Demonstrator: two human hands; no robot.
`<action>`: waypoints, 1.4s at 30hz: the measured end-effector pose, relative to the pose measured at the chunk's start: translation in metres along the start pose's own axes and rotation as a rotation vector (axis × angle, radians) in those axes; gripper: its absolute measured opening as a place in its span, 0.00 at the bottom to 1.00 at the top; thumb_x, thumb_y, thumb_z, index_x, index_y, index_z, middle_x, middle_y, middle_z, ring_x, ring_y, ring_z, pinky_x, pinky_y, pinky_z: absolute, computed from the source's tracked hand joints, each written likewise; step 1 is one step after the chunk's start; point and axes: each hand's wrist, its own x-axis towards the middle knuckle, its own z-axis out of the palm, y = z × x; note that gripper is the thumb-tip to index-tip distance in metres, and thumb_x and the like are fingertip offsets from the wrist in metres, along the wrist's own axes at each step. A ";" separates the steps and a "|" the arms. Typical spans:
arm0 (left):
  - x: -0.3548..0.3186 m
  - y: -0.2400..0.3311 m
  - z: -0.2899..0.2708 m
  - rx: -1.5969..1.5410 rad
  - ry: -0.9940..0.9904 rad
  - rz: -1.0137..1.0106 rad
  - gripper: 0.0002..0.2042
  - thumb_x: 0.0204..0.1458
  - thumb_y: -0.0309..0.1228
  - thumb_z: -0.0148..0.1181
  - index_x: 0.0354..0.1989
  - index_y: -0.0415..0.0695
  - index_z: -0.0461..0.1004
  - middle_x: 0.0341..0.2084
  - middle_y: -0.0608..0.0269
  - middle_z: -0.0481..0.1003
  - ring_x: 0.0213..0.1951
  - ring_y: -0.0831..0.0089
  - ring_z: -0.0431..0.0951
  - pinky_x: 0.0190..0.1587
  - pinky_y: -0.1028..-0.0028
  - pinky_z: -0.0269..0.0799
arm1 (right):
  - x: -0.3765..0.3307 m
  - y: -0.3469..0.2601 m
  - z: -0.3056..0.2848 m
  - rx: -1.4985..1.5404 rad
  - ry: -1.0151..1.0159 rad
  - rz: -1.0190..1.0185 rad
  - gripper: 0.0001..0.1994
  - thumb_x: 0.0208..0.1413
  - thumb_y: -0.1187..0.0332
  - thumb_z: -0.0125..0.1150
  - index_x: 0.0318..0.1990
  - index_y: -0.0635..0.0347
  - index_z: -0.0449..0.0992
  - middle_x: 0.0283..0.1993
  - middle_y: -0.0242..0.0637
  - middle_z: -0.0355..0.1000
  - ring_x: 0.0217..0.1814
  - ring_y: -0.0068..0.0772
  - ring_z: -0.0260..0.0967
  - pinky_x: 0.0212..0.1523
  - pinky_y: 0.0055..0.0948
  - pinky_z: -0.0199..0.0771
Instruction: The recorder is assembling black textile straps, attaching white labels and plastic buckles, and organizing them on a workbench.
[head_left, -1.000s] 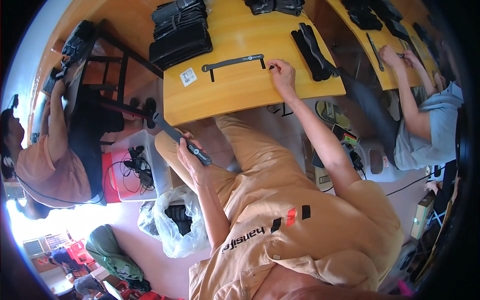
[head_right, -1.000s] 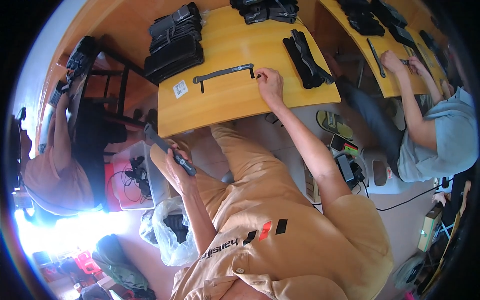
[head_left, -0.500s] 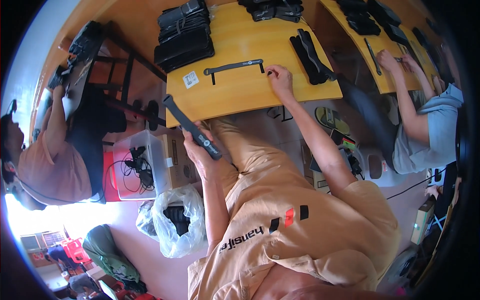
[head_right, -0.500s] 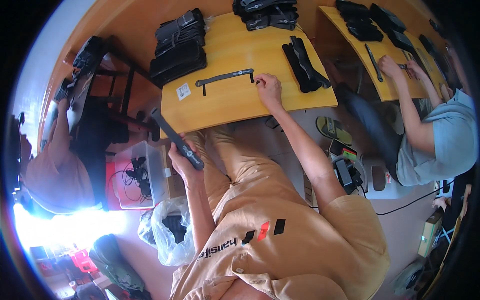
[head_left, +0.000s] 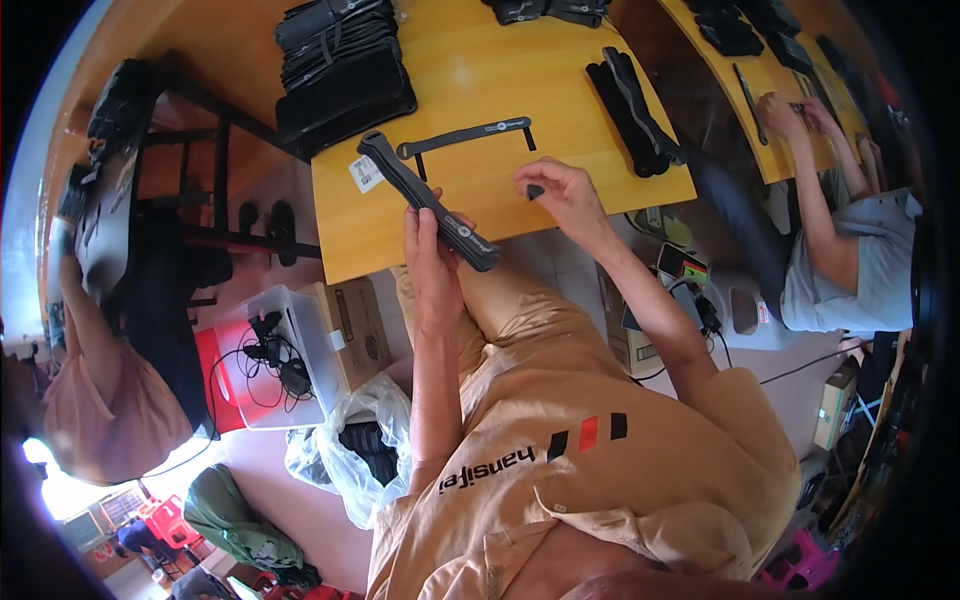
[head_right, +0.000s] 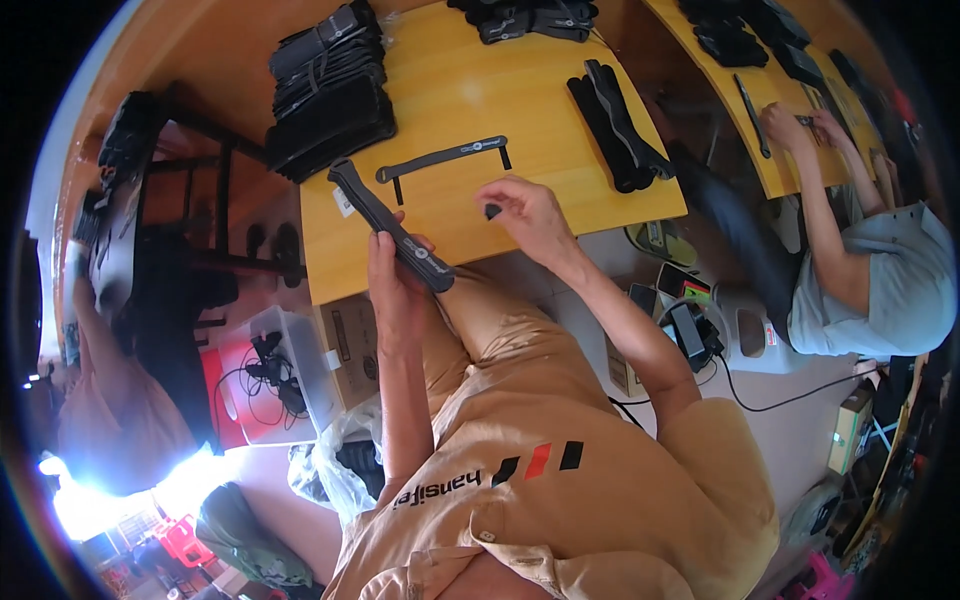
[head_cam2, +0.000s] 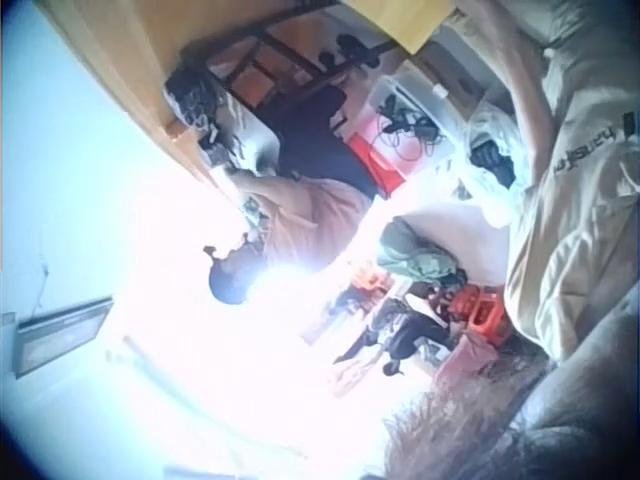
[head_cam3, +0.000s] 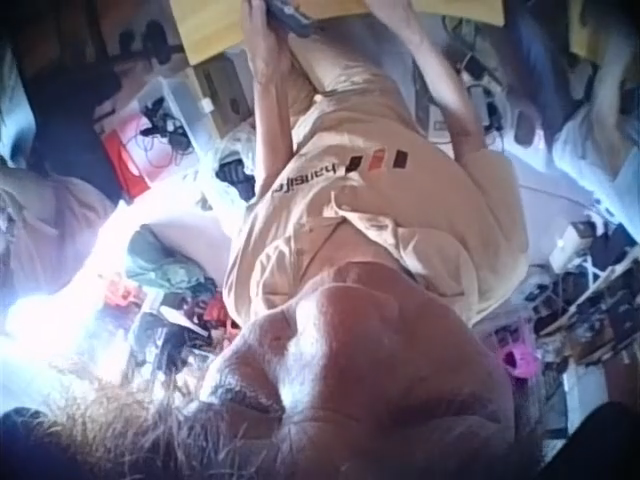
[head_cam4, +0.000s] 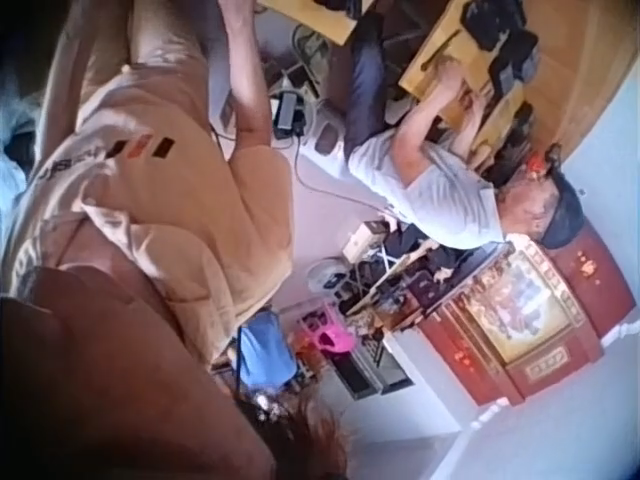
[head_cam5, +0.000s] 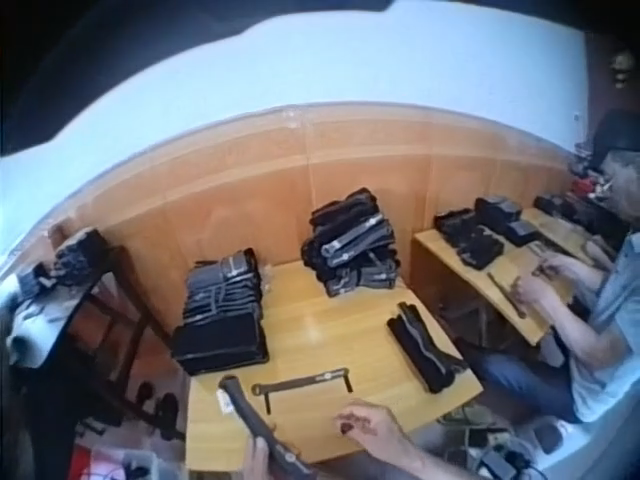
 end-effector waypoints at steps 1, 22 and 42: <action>0.002 0.001 0.000 -0.005 -0.015 0.004 0.15 0.61 0.39 0.40 0.50 0.44 0.62 0.23 0.65 0.71 0.22 0.85 0.69 0.21 0.86 0.61 | -0.001 -0.013 0.007 -0.006 0.003 0.005 0.13 0.43 0.86 0.51 0.38 0.67 0.73 0.36 0.35 0.70 0.39 0.25 0.70 0.40 0.19 0.68; -0.017 -0.007 -0.004 -0.084 0.001 -0.055 0.16 0.53 0.32 0.57 0.46 0.38 0.63 0.27 0.67 0.68 0.26 0.79 0.73 0.25 0.81 0.72 | -0.020 -0.035 0.051 -0.173 -0.238 -0.018 0.06 0.50 0.85 0.53 0.36 0.72 0.72 0.34 0.37 0.66 0.35 0.25 0.70 0.35 0.19 0.73; -0.005 -0.023 -0.003 0.395 0.140 0.266 0.07 0.55 0.30 0.53 0.35 0.39 0.65 0.23 0.69 0.65 0.24 0.84 0.64 0.26 0.82 0.63 | -0.019 -0.019 0.058 0.000 -0.138 0.223 0.07 0.46 0.81 0.57 0.35 0.69 0.73 0.31 0.35 0.72 0.34 0.21 0.72 0.33 0.20 0.74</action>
